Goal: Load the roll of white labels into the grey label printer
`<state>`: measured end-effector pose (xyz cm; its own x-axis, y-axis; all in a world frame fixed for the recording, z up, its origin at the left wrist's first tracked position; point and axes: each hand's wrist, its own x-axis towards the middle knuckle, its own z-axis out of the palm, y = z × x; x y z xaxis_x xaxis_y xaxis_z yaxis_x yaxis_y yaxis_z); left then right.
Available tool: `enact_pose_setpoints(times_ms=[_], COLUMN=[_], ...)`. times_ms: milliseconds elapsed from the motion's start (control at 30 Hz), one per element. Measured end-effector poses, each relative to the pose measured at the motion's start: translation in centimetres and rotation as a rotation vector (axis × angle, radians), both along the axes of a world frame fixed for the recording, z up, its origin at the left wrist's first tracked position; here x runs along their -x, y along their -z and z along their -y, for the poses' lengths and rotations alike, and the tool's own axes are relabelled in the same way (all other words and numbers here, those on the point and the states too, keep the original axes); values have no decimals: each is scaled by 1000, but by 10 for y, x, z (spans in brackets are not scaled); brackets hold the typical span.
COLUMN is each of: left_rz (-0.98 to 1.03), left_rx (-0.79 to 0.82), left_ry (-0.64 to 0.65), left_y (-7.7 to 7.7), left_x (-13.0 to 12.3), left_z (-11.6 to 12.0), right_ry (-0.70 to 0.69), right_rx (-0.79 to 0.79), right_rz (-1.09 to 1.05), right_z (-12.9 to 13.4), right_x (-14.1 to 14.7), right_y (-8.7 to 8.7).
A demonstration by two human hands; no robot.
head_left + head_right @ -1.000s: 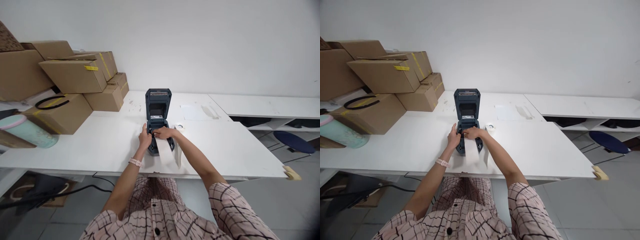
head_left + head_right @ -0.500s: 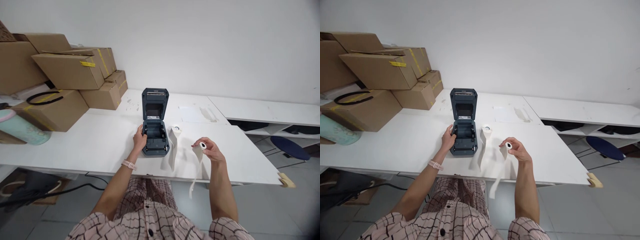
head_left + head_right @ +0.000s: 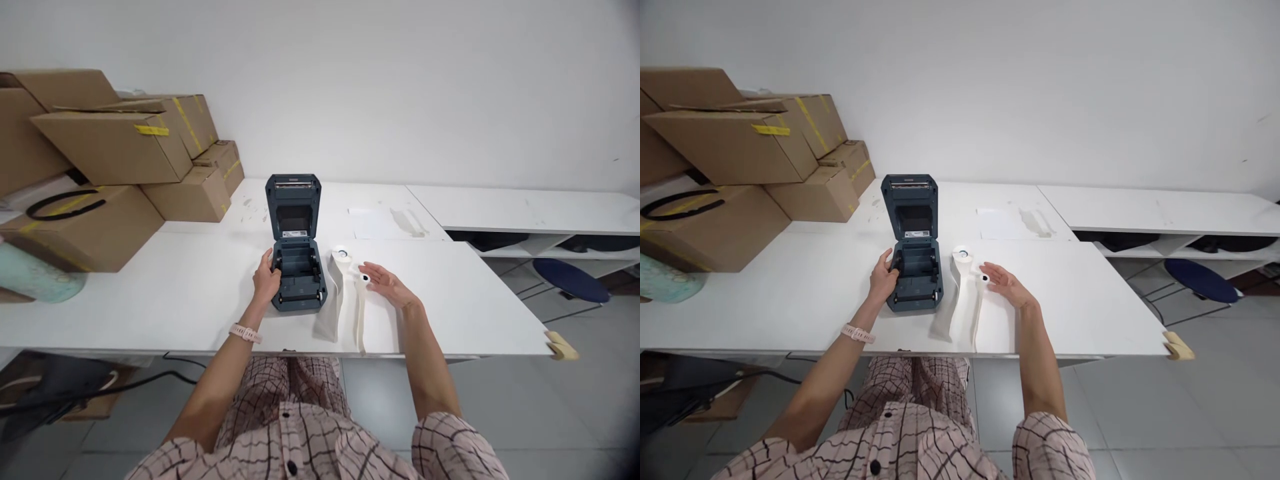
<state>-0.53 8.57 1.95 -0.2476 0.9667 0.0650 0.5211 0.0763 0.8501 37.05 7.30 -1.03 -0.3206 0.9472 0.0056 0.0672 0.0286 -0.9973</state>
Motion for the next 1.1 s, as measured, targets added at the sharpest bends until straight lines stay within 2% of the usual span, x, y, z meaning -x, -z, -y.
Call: enact_pose_setpoints(times_ms=[67, 167, 267, 333, 467, 533, 633, 700, 767, 867, 967, 1100], left_rz=[2, 1, -5, 2, 26, 35, 44, 41, 31, 42, 61, 43], left_rx=[-11, -8, 12, 17, 16, 16, 8, -6, -12, -2, 1, 12], left_ry=[0, 4, 0, -6, -24, -22, -2, 6, 1, -6, -5, -11], left_y=[1, 0, -3, -5, -7, -8, -10, -10, -9, -8, -8, -9], left_x=[0, 0, -1, -2, -4, -5, -5, -5, -5, -4, -4, -5], left_z=[-1, -1, 0, 1, 4, 5, 7, 7, 7, 7, 7, 7], right_ry=[1, -43, -137, -179, -125, -99, -97, -161, -269, -392, -414, -452], right_rx=[-54, -102, -24, 49, 63, 32, -83, -201, -311, -445, -503, -465], right_rz=[-10, 74, 223, 300, 337, 328, 282, 281, 411, 848, 1223, 1390], right_z=[-11, -42, -73, -85, -87, -84, -83, -84, -84, -83, -82, -85], right_x=[-3, 7, 31, 50, 73, 80, 94, 112, 137, 177, 208, 231], right_y=[-12, -30, -39, -39, -40, -47, -71, -94, -115, -135, -135, -118])
